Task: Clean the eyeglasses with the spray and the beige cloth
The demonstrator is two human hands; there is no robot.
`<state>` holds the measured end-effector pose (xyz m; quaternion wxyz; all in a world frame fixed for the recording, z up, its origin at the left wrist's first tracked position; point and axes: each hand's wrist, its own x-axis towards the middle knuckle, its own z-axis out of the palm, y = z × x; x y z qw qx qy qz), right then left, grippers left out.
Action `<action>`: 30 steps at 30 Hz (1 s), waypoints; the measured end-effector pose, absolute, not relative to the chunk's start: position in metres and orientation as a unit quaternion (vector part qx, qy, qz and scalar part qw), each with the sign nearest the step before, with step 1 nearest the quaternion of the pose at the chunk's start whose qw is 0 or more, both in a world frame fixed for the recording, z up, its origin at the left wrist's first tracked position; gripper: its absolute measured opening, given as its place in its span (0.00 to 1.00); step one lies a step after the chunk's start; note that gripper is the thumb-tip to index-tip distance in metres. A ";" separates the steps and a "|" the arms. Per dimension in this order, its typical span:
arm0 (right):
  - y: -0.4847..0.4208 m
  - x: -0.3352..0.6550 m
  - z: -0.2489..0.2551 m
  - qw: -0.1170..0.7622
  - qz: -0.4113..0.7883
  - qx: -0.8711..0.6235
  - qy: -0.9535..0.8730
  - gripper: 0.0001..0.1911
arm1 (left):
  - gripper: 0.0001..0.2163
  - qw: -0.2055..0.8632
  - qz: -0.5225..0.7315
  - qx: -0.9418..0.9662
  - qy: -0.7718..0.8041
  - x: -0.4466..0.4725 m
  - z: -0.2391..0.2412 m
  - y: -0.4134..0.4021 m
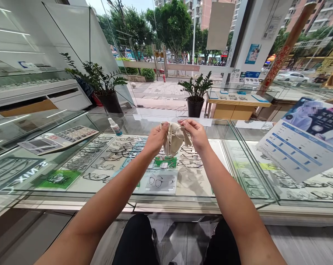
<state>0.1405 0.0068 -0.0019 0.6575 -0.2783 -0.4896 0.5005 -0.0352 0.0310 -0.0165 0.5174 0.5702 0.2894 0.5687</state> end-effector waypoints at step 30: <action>0.001 0.136 -0.001 0.568 0.506 -0.318 -0.566 0.22 | 0.26 0.568 0.541 0.585 0.209 -0.050 0.008 0.021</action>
